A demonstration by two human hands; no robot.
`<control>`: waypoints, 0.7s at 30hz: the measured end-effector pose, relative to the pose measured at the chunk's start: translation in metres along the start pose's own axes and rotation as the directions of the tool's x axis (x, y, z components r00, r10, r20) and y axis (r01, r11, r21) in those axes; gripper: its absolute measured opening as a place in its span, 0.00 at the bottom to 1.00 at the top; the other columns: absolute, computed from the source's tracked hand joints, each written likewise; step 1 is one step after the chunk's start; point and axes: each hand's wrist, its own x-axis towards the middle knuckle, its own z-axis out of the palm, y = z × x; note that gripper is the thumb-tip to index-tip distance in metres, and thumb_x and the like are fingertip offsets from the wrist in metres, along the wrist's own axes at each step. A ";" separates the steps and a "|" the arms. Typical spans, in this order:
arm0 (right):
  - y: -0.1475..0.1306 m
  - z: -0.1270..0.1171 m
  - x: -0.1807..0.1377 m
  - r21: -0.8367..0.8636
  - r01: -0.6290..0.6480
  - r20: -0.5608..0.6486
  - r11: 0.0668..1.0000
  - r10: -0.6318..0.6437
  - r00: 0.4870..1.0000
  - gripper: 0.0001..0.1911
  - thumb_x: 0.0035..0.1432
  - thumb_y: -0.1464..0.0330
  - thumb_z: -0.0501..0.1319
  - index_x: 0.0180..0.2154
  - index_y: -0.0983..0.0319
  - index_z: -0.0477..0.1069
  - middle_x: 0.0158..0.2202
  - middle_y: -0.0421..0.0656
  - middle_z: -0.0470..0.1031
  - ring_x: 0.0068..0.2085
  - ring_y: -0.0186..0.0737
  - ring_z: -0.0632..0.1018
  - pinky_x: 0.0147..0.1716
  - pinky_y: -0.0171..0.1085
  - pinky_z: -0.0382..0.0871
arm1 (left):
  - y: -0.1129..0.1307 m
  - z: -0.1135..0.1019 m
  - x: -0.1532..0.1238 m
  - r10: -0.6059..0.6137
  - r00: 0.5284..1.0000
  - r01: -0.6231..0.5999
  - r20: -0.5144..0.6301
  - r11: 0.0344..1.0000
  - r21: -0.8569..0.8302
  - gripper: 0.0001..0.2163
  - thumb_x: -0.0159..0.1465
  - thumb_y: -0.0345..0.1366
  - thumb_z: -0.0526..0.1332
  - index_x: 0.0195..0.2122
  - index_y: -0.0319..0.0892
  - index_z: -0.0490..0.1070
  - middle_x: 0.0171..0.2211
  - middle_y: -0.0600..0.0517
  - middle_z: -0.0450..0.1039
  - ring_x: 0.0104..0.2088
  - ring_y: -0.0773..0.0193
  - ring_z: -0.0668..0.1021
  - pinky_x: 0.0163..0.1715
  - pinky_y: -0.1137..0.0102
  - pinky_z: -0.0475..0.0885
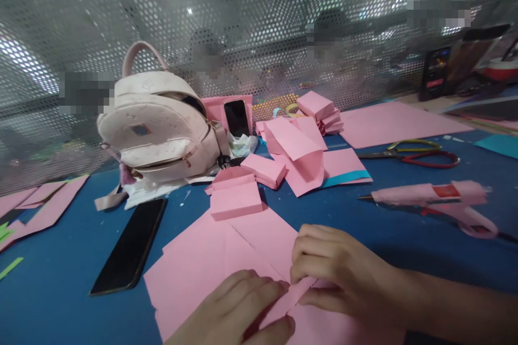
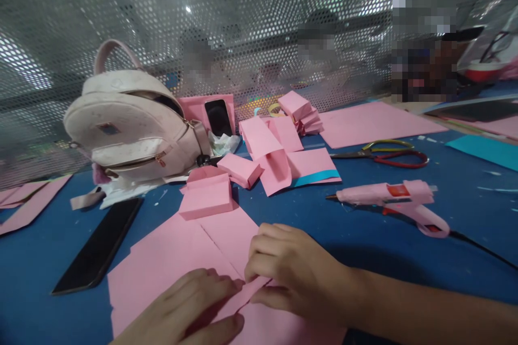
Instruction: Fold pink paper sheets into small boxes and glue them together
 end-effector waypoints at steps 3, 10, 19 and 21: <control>0.000 0.000 0.000 0.006 0.007 -0.009 1.000 -0.007 1.000 0.05 0.59 0.69 0.68 0.37 0.59 0.72 0.35 0.38 0.74 0.39 0.39 0.70 0.39 0.38 0.58 | 0.001 0.003 -0.002 0.002 1.000 -0.002 -0.002 1.000 -0.004 0.10 0.72 0.32 0.55 0.43 0.44 0.77 0.41 0.51 0.79 0.39 0.63 0.78 0.45 0.68 0.75; 0.000 -0.001 0.000 0.002 0.020 -0.015 1.000 -0.020 1.000 0.04 0.61 0.69 0.67 0.37 0.60 0.73 0.35 0.39 0.75 0.39 0.39 0.70 0.39 0.38 0.58 | 0.001 0.004 -0.005 -0.003 1.000 0.003 -0.004 0.999 -0.037 0.10 0.73 0.32 0.55 0.45 0.43 0.76 0.44 0.51 0.79 0.41 0.63 0.79 0.47 0.67 0.75; 0.004 0.001 -0.003 -0.016 0.036 -0.025 0.999 -0.037 0.999 0.03 0.63 0.67 0.65 0.37 0.59 0.73 0.35 0.40 0.75 0.39 0.40 0.70 0.40 0.38 0.59 | 0.001 0.002 -0.005 -0.005 0.999 0.007 0.032 0.999 -0.050 0.09 0.72 0.33 0.56 0.49 0.42 0.75 0.45 0.48 0.78 0.43 0.61 0.79 0.46 0.66 0.77; 0.004 0.002 -0.003 -0.020 0.043 -0.026 0.999 -0.044 0.999 0.03 0.64 0.66 0.64 0.37 0.59 0.73 0.35 0.40 0.75 0.39 0.40 0.70 0.40 0.38 0.59 | 0.001 0.002 -0.005 -0.016 0.999 0.018 0.031 0.998 -0.062 0.09 0.72 0.33 0.55 0.49 0.42 0.74 0.45 0.48 0.78 0.42 0.62 0.79 0.45 0.68 0.78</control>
